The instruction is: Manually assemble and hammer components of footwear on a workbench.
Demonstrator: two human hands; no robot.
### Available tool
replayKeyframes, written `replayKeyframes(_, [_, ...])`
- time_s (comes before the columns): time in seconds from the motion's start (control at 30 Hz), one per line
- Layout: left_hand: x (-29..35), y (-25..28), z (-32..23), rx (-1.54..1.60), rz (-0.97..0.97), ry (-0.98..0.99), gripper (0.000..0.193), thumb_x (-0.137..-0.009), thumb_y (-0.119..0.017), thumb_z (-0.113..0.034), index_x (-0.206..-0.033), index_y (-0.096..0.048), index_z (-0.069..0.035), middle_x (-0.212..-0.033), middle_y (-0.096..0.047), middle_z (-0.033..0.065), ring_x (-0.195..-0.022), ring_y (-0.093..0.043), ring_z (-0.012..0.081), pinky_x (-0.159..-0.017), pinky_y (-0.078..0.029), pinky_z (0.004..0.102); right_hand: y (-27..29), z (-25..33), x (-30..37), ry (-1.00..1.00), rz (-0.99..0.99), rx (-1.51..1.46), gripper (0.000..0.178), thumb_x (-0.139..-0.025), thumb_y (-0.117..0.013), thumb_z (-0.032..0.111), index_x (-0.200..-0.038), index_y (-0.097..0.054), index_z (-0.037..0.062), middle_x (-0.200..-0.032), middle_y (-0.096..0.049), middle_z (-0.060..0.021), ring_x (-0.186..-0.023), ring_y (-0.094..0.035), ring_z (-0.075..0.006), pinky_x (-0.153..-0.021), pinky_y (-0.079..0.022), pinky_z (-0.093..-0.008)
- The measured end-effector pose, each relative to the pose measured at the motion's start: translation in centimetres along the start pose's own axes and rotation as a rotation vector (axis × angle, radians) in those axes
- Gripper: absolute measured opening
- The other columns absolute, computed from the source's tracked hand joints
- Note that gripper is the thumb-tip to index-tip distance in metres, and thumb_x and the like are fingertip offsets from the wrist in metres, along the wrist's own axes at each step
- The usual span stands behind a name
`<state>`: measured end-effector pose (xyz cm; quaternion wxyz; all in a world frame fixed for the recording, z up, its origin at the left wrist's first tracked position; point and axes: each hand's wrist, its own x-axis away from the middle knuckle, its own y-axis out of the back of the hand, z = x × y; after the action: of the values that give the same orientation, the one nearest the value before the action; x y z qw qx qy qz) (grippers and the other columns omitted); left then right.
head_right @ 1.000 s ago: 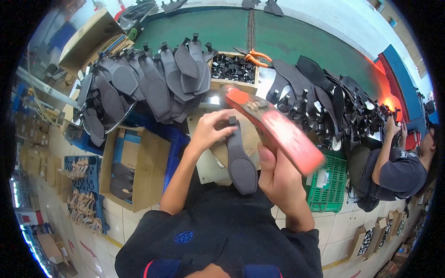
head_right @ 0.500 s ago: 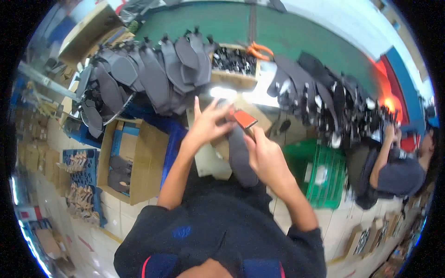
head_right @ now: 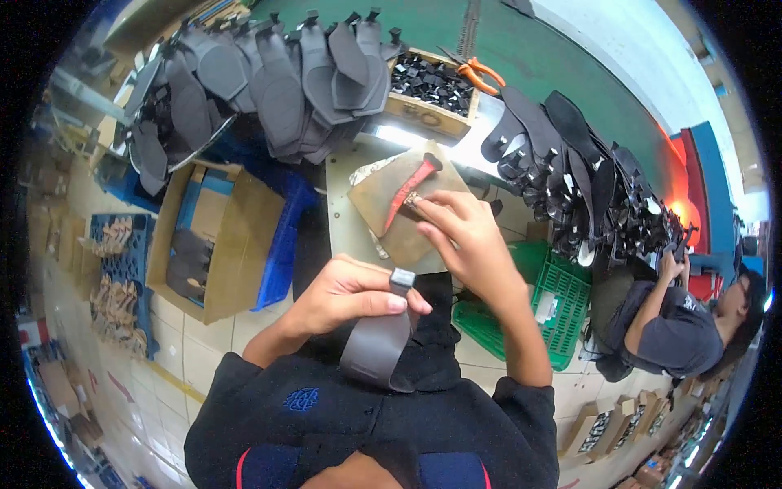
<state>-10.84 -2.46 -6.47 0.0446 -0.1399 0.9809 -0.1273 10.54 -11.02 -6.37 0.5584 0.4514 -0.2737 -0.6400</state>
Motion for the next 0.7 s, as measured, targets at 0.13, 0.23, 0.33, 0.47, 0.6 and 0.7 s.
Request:
replayKeyframes(0.13, [0.8, -0.4, -0.1, 0.107, 0.132, 0.040, 0.022, -0.093, -0.068, -0.018, -0.104, -0.075, 0.000, -0.084, -0.074, 0.0092, -0.077, -0.065, 0.0096, -0.071, -0.049, 0.0267, 4.7, 2.9, -0.2, 0.208, 0.316, -0.669, 0.039, -0.086, -0.073, 0.028, -0.107, -0.068, -0.0051, -0.100, -0.069, -0.0176, -0.091, -0.069, -0.0320, -0.081, -0.054, -0.0371])
replayKeyframes(0.23, [1.1, -0.9, -0.2, 0.151, 0.257, -0.015, 0.023, -0.092, -0.069, -0.019, -0.103, -0.075, 0.001, -0.083, -0.074, 0.0093, -0.076, -0.065, 0.0109, -0.070, -0.049, 0.0274, 4.7, 3.4, -0.8, 0.390, 0.384, -0.748, 0.036, -0.084, -0.076, 0.027, -0.099, -0.067, -0.0045, -0.092, -0.066, -0.0166, -0.079, -0.066, -0.0286, -0.070, -0.053, -0.0370])
replayKeyframes(0.33, [0.9, -0.8, -1.0, 0.152, 0.380, 0.003, 0.022, -0.091, -0.069, -0.020, -0.100, -0.075, 0.000, -0.080, -0.072, 0.0099, -0.071, -0.063, 0.0110, -0.066, -0.047, 0.0282, 3.7, 4.4, -1.3, 0.561, 0.369, -0.832, 0.035, -0.087, -0.074, 0.027, -0.091, -0.064, -0.0054, -0.080, -0.062, -0.0146, -0.060, -0.057, -0.0256, -0.052, -0.046, -0.0330])
replayKeyframes(0.47, [1.7, -1.5, -0.9, 0.233, 0.420, -0.031, 0.023, -0.091, -0.070, -0.022, -0.096, -0.075, 0.000, -0.072, -0.069, 0.0080, -0.064, -0.058, 0.0091, -0.060, -0.043, 0.0283, 3.5, 5.4, -1.6, 0.644, 0.371, -0.839, 0.041, -0.088, -0.074, 0.033, -0.080, -0.063, -0.0059, -0.068, -0.057, -0.0121, -0.048, -0.049, -0.0236, -0.043, -0.040, -0.0324])
replayKeyframes(0.6, [2.4, -1.4, -1.2, 0.237, 0.440, 0.032, 0.025, -0.091, -0.070, -0.024, -0.094, -0.075, 0.000, -0.070, -0.067, 0.0060, -0.064, -0.056, 0.0062, -0.059, -0.042, 0.0271, 3.2, 6.1, -1.0, 0.569, 0.330, -0.862, 0.030, -0.084, -0.077, 0.021, -0.080, -0.062, -0.0051, -0.069, -0.053, -0.0092, -0.051, -0.050, -0.0233, -0.042, -0.038, -0.0313])
replayKeyframes(0.7, [2.9, -1.4, -1.4, 0.232, 0.429, 0.063, 0.025, -0.092, -0.070, -0.024, -0.094, -0.075, 0.000, -0.069, -0.067, 0.0054, -0.063, -0.055, 0.0046, -0.058, -0.041, 0.0262, 3.4, 6.3, -0.7, 0.535, 0.340, -0.840, 0.031, -0.083, -0.079, 0.022, -0.081, -0.063, -0.0049, -0.069, -0.054, -0.0094, -0.053, -0.052, -0.0242, -0.044, -0.040, -0.0324])
